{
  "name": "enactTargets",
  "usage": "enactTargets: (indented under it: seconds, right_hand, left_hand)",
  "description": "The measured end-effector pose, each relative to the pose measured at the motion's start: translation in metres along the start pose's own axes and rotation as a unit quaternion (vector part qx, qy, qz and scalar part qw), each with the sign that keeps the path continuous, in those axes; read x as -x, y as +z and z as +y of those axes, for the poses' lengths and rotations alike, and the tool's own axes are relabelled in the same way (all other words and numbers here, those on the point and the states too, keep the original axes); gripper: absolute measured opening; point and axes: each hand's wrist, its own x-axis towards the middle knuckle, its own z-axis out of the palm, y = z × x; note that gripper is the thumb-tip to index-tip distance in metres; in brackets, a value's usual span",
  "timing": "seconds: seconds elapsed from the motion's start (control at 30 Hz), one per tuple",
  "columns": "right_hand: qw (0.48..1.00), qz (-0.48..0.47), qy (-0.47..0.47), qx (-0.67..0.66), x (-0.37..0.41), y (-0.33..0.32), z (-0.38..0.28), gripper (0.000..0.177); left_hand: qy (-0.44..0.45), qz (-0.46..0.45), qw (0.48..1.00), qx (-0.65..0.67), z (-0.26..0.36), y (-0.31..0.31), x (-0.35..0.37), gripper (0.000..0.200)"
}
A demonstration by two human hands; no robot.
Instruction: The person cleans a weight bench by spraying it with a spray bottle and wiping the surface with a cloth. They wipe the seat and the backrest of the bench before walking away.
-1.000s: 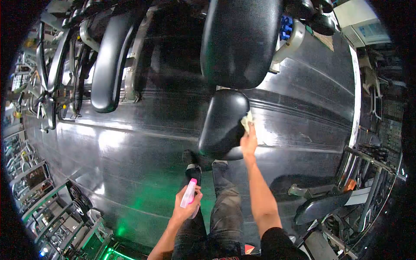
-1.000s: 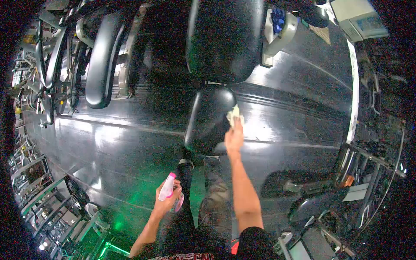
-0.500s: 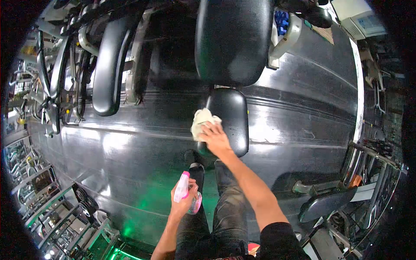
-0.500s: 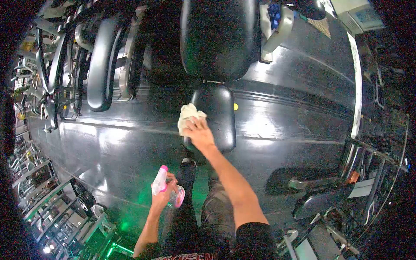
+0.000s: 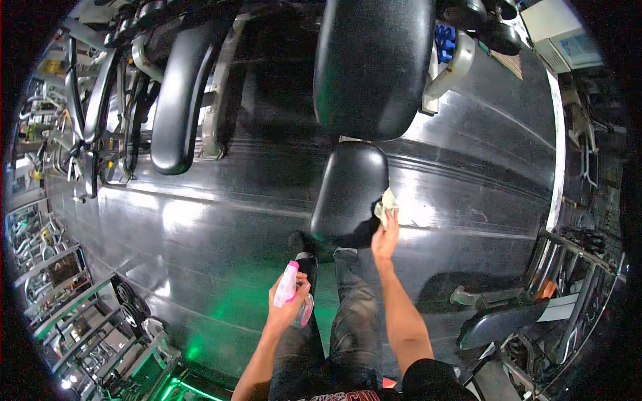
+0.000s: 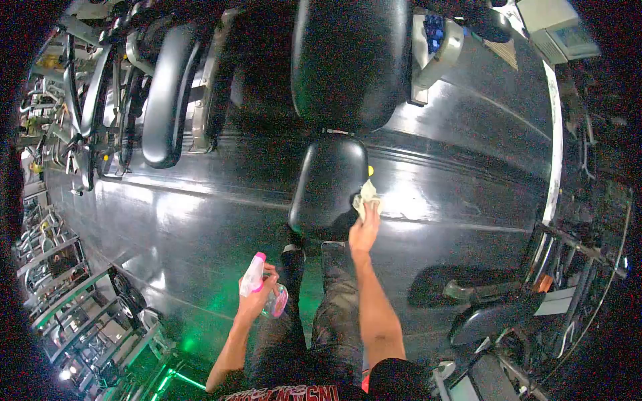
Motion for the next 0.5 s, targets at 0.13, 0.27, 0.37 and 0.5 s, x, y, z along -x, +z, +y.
enactTargets:
  seconds: [0.13,0.27,0.37,0.5]
  right_hand:
    - [0.987,-0.027,-0.108,0.113,0.008,0.027,-0.071,0.055]
    - [0.954,-0.165,-0.209,0.141,0.02,0.072,-0.118,0.047]
    - [0.893,-0.281,-0.298,0.184,0.03,0.097,-0.129,0.027]
    - [0.845,-0.304,-0.357,0.256,0.035,0.093,-0.132,0.021]
  left_hand:
    - [0.003,0.002,1.0,0.011,-0.005,0.004,0.0,0.02]
    - [0.032,0.002,0.999,0.009,-0.001,0.006,0.01,0.02]
    - [0.024,-0.003,0.999,0.021,-0.002,0.004,0.012,0.02]
    - [0.028,0.005,0.999,0.033,-0.006,0.001,0.014,0.021]
